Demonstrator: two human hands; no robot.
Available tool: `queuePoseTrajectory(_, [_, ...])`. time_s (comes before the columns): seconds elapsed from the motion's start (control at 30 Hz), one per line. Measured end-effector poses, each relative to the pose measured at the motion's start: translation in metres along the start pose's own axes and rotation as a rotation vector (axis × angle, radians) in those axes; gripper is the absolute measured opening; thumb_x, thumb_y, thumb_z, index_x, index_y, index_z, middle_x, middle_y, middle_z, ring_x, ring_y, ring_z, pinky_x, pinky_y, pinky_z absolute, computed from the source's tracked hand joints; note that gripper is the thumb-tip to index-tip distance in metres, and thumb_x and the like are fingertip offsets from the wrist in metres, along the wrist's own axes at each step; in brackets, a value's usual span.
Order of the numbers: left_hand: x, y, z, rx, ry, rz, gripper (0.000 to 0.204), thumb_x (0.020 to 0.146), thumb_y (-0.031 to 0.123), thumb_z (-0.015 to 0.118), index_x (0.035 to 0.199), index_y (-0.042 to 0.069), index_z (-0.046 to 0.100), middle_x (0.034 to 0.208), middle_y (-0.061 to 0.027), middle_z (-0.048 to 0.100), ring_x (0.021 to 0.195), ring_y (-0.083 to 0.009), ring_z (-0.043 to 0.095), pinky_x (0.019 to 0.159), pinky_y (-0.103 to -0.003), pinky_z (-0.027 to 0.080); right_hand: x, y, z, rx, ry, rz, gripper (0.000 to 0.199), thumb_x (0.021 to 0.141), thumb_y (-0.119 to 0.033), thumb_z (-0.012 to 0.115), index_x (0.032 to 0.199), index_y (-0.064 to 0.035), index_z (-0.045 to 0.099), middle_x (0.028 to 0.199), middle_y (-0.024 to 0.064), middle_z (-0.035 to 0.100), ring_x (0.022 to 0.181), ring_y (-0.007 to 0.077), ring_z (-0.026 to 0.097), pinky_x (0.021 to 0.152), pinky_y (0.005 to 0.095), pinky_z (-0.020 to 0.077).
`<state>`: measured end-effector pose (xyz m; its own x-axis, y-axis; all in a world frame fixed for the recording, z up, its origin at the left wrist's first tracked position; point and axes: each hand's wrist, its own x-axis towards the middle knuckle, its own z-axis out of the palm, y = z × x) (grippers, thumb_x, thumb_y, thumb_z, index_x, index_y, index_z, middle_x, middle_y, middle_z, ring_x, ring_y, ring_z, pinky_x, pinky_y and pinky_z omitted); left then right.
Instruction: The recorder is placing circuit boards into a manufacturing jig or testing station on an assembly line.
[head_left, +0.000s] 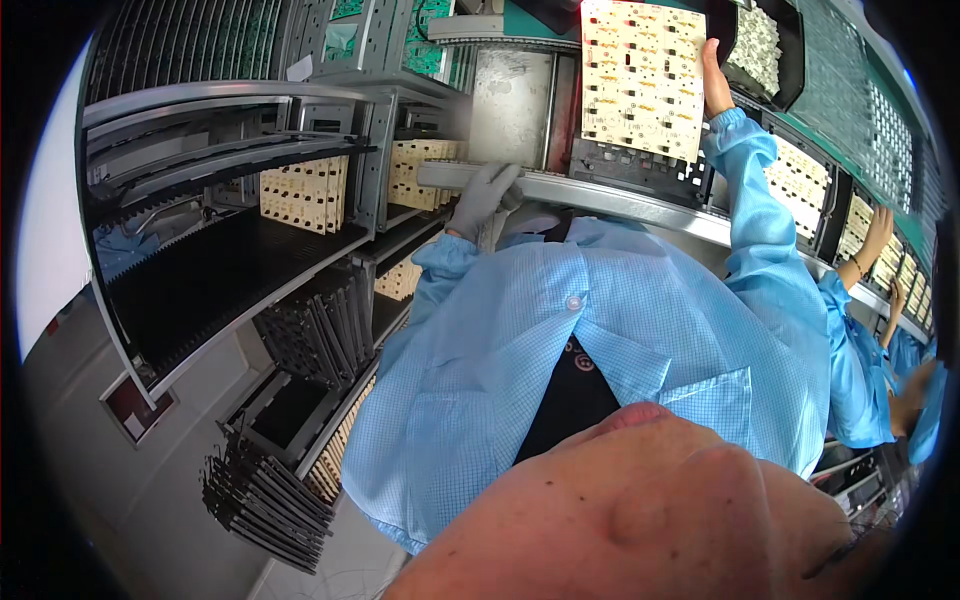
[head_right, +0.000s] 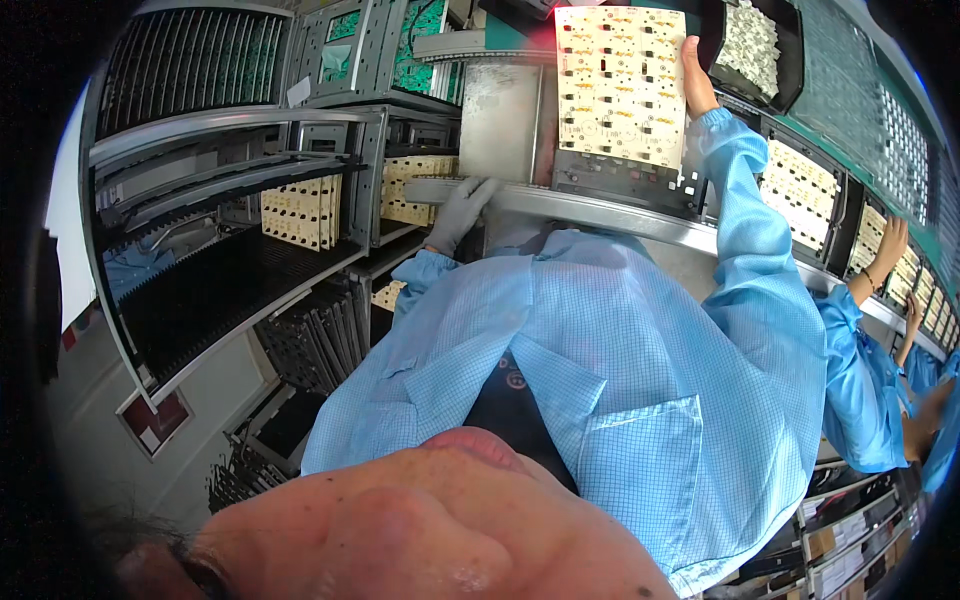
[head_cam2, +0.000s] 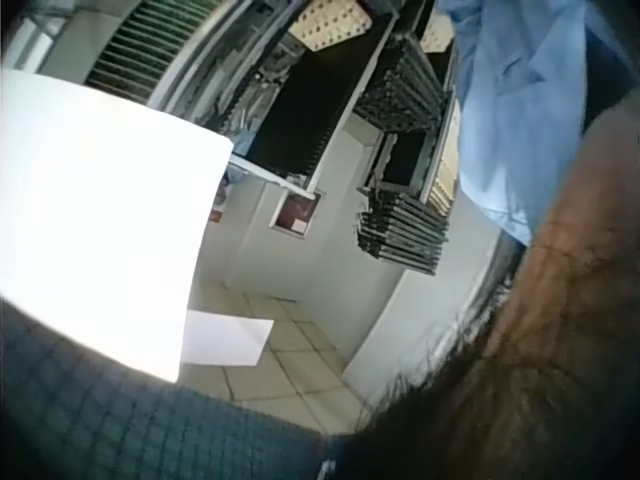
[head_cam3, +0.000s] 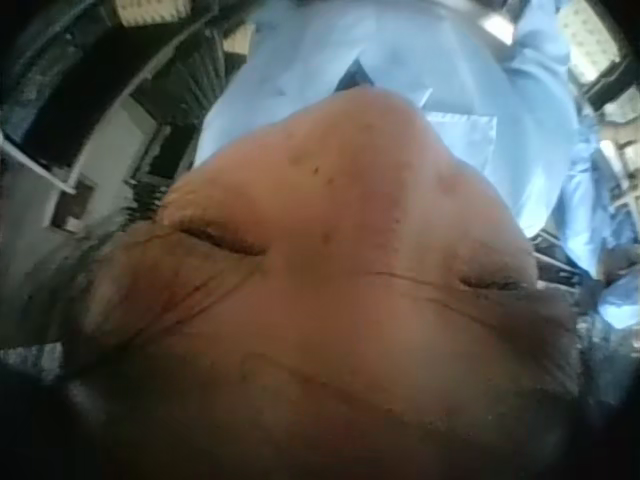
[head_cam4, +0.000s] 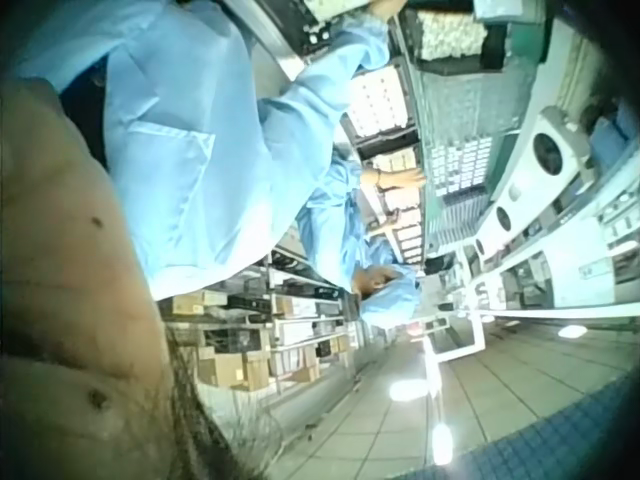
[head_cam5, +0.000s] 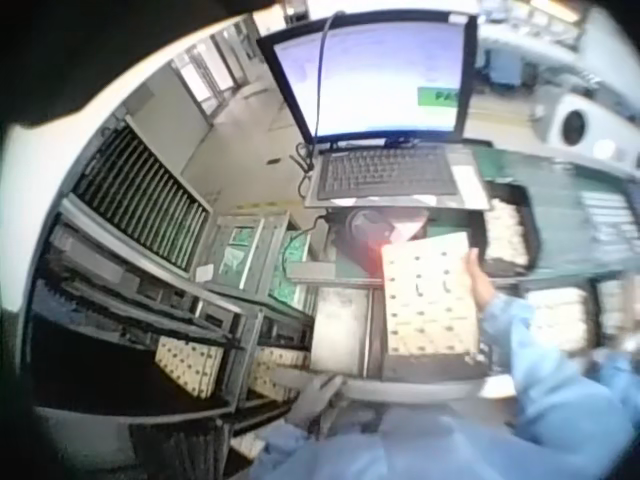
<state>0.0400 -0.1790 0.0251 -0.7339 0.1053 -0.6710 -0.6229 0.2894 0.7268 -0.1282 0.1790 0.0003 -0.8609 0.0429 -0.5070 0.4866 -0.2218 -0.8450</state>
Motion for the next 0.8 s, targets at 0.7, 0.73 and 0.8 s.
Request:
queuePoseTrajectory(0.7, [0.037, -0.007, 0.159, -0.994, -0.477, -0.109, 0.048, 0.097, 0.038, 0.043, 0.135, 0.009, 0.035, 0.134, -0.0092, 0.047, 0.12, -0.0233, 0.05, 0.1, -0.039, 0.044, -0.048, 0.004, -0.081, -1.356, -0.24, -0.385, 0.07, 0.085, -0.062, 0.048, 0.129, -0.0075, 0.051, 0.122, 0.0191, 0.055, 0.114, 0.0324, 0.052, 0.098, 0.0397, 0.0397])
queuePoseTrajectory(0.73, [0.033, -0.007, 0.165, -1.008, -0.455, -0.111, 0.047, 0.097, 0.037, 0.043, 0.135, 0.009, 0.035, 0.134, -0.0086, 0.047, 0.12, -0.0228, 0.05, 0.1, -0.039, 0.044, -0.071, 0.013, -0.085, -1.326, -0.247, -0.593, 0.065, 0.084, -0.056, 0.055, 0.129, -0.0092, 0.051, 0.123, 0.018, 0.055, 0.115, 0.0327, 0.051, 0.1, 0.0399, 0.038])
queuePoseTrajectory(0.8, [0.028, 0.0, 0.174, -1.042, -0.437, -0.059, 0.043, 0.098, 0.034, 0.042, 0.133, 0.009, 0.036, 0.132, -0.0084, 0.048, 0.12, -0.0222, 0.049, 0.102, -0.039, 0.043, -0.112, 0.04, -0.082, -1.353, -0.275, -0.754, 0.069, 0.077, -0.05, 0.066, 0.133, -0.0142, 0.047, 0.13, 0.0143, 0.051, 0.123, 0.0317, 0.045, 0.103, 0.0442, 0.0344])
